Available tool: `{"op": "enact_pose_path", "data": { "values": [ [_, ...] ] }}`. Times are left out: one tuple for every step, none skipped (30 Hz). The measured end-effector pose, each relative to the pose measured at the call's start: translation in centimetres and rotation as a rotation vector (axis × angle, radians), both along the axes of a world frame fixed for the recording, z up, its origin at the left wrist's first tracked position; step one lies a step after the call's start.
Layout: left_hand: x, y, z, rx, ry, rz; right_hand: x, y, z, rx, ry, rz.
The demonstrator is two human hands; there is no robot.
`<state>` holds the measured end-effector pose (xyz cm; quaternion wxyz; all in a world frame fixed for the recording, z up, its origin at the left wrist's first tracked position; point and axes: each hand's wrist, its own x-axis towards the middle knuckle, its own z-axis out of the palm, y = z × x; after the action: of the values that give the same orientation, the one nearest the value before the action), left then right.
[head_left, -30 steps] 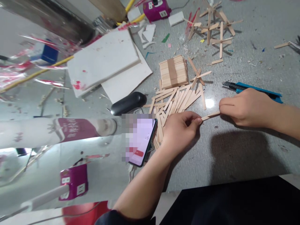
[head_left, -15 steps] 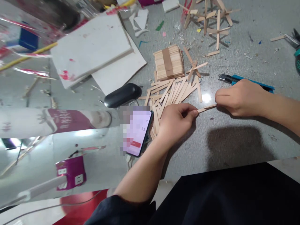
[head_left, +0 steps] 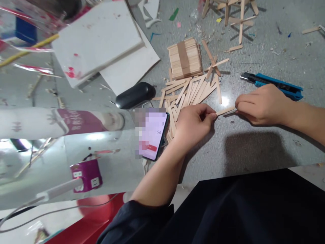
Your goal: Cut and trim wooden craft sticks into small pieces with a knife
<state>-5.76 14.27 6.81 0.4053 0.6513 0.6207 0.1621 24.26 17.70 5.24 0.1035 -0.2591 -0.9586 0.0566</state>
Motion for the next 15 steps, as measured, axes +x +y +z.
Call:
{"op": "enact_pose_path", "data": {
  "values": [
    [0.0, -0.02, 0.0, 0.004, 0.002, -0.004, -0.05, -0.1, -0.07, 0.014, 0.005, 0.006],
    [0.01, -0.03, 0.01, 0.005, 0.003, -0.007, -0.11, -0.19, -0.13, 0.029, 0.008, 0.008],
    [0.02, -0.04, 0.01, 0.007, 0.004, -0.009, -0.16, -0.28, -0.17, 0.041, 0.01, 0.002],
    [0.03, -0.05, 0.03, 0.008, 0.007, -0.01, -0.22, -0.34, -0.2, 0.048, 0.012, -0.01],
    [0.04, -0.04, 0.05, 0.01, 0.012, -0.01, -0.27, -0.39, -0.2, 0.05, 0.015, -0.024],
    [0.05, -0.04, 0.07, 0.011, 0.02, -0.011, -0.31, -0.42, -0.19, 0.045, 0.014, -0.037],
    [0.05, -0.02, 0.11, 0.012, 0.028, -0.011, -0.34, -0.44, -0.15, 0.036, 0.008, -0.05],
    [0.05, -0.01, 0.14, 0.014, 0.036, -0.012, -0.36, -0.44, -0.1, 0.027, 0.003, -0.056],
    [0.05, 0.0, 0.19, 0.015, 0.043, -0.012, -0.38, -0.44, -0.04, 0.018, -0.003, -0.058],
    [0.05, 0.0, 0.23, 0.019, 0.047, -0.012, -0.39, -0.45, 0.03, 0.009, -0.011, -0.059],
    [0.05, 0.01, 0.28, 0.023, 0.048, -0.012, -0.4, -0.45, 0.1, 0.0, -0.017, -0.06],
    [0.05, 0.0, 0.32, 0.027, 0.048, -0.013, -0.4, -0.45, 0.15, -0.009, -0.02, -0.062],
    [0.05, -0.01, 0.36, 0.03, 0.047, -0.015, -0.39, -0.45, 0.2, -0.015, -0.021, -0.065],
    [0.06, -0.02, 0.39, 0.032, 0.046, -0.017, -0.39, -0.45, 0.22, -0.018, -0.022, -0.071],
    [0.07, -0.03, 0.41, 0.034, 0.044, -0.019, -0.38, -0.44, 0.24, -0.015, -0.022, -0.073]
  ]
}}
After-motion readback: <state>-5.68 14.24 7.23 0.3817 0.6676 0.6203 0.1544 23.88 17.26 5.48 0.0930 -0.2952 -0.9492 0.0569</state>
